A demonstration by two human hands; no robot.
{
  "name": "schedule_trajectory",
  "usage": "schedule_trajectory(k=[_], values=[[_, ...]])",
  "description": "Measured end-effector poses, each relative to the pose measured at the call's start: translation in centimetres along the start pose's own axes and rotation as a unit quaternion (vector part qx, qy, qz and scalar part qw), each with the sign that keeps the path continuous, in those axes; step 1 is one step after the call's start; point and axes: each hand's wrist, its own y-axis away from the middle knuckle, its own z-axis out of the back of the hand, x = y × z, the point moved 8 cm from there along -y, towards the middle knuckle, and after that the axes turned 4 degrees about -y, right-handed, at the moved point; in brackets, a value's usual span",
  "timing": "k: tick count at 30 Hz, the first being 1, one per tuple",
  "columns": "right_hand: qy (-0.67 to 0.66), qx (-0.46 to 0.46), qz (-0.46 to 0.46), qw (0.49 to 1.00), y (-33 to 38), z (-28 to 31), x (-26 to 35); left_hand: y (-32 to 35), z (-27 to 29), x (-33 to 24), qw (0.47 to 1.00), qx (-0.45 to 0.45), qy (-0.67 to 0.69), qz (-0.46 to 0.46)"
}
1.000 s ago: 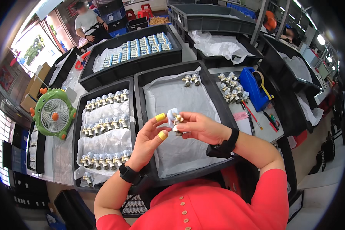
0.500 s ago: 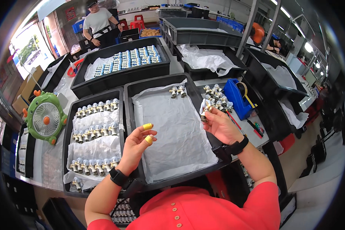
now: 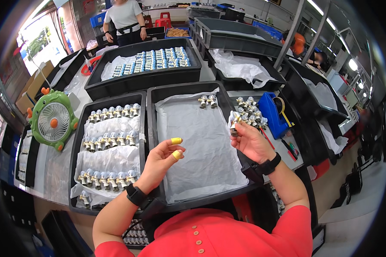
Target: The person repeatedly picks up small cylindrical components from a tray, attaches a white plastic piece to each, and places the assembled unit into a black tray. The person also moves a full tray of assembled units to the floor and retrieves a new tray to continue the process.
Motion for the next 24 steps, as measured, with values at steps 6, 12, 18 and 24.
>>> schedule_trajectory(k=[6, 12, 18, 24], values=[[-0.039, 0.01, -0.055, 0.998, -1.0, -0.8, -0.9, 0.1, -0.3, -0.3, 1.0, 0.012, -0.005, 0.009], [-0.057, 0.029, -0.089, 0.994, -2.0, -1.5, -1.6, 0.0, -0.4, 0.2, 0.999, 0.017, -0.002, 0.03], [-0.053, 0.03, -0.115, 0.991, -3.2, -2.4, -2.9, 0.0, -0.4, 0.8, 0.999, 0.02, -0.037, 0.029], [-0.041, 0.045, -0.141, 0.988, -4.0, -4.6, -4.5, 0.2, -0.5, 0.5, 0.997, 0.023, -0.071, 0.022]])
